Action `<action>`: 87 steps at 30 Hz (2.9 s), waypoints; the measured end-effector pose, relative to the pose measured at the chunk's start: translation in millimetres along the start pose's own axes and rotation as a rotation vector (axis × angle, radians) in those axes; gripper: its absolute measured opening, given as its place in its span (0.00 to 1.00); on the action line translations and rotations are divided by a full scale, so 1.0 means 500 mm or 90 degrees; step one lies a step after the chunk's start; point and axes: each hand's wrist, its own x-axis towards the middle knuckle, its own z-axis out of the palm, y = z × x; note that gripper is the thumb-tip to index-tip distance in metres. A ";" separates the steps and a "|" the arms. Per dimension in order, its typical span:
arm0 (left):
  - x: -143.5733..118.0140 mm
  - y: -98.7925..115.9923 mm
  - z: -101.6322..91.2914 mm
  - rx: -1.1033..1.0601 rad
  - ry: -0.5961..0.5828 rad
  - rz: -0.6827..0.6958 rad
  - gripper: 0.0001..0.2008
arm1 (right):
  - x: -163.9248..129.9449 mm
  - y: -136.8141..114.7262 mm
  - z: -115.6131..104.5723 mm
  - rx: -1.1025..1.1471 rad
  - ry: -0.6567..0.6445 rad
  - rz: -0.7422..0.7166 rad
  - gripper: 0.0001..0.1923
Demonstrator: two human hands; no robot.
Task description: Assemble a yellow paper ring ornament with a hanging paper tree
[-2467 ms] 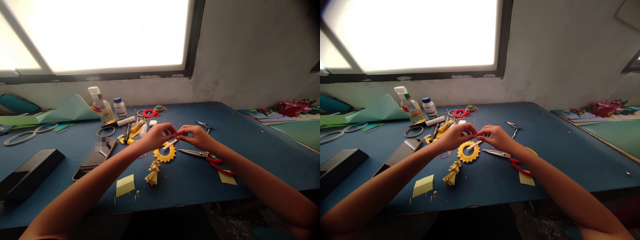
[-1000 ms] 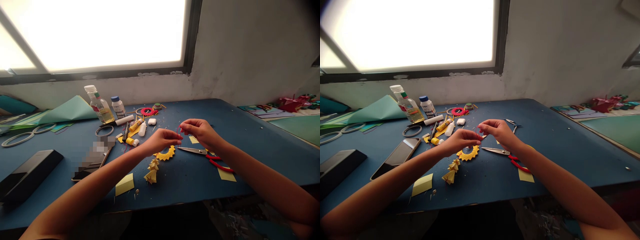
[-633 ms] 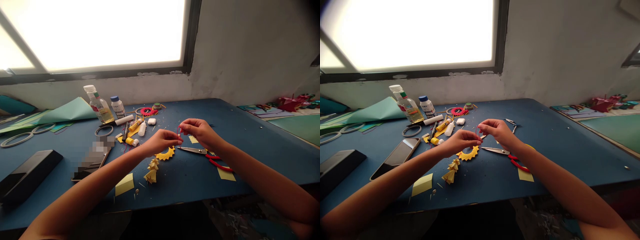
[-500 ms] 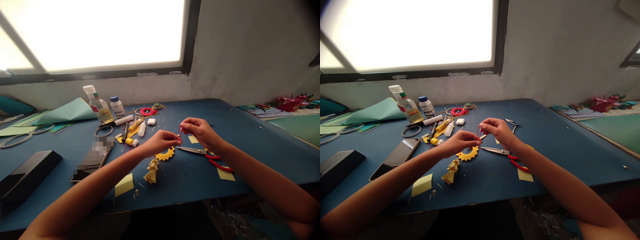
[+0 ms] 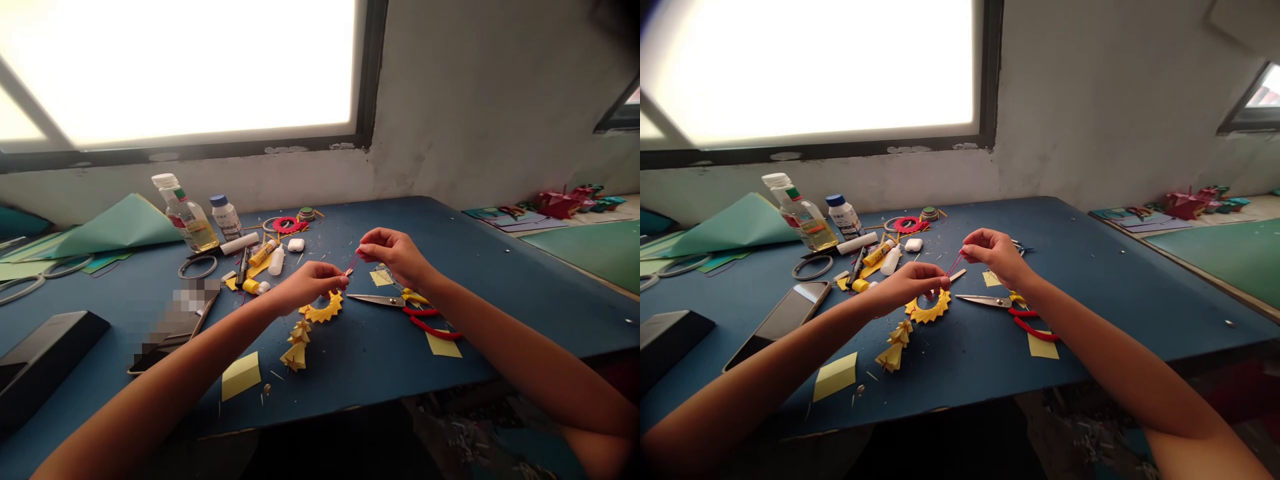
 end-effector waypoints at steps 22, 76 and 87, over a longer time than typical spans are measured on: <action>0.007 -0.009 -0.022 0.407 0.078 -0.040 0.17 | 0.027 0.060 -0.030 -0.348 -0.208 0.058 0.10; 0.009 0.160 -0.004 0.857 -0.156 0.015 0.16 | -0.158 0.015 -0.203 -0.809 -0.267 0.066 0.21; 0.025 0.187 0.046 1.108 -0.255 0.110 0.07 | -0.167 0.014 -0.256 -0.953 -0.163 -0.043 0.29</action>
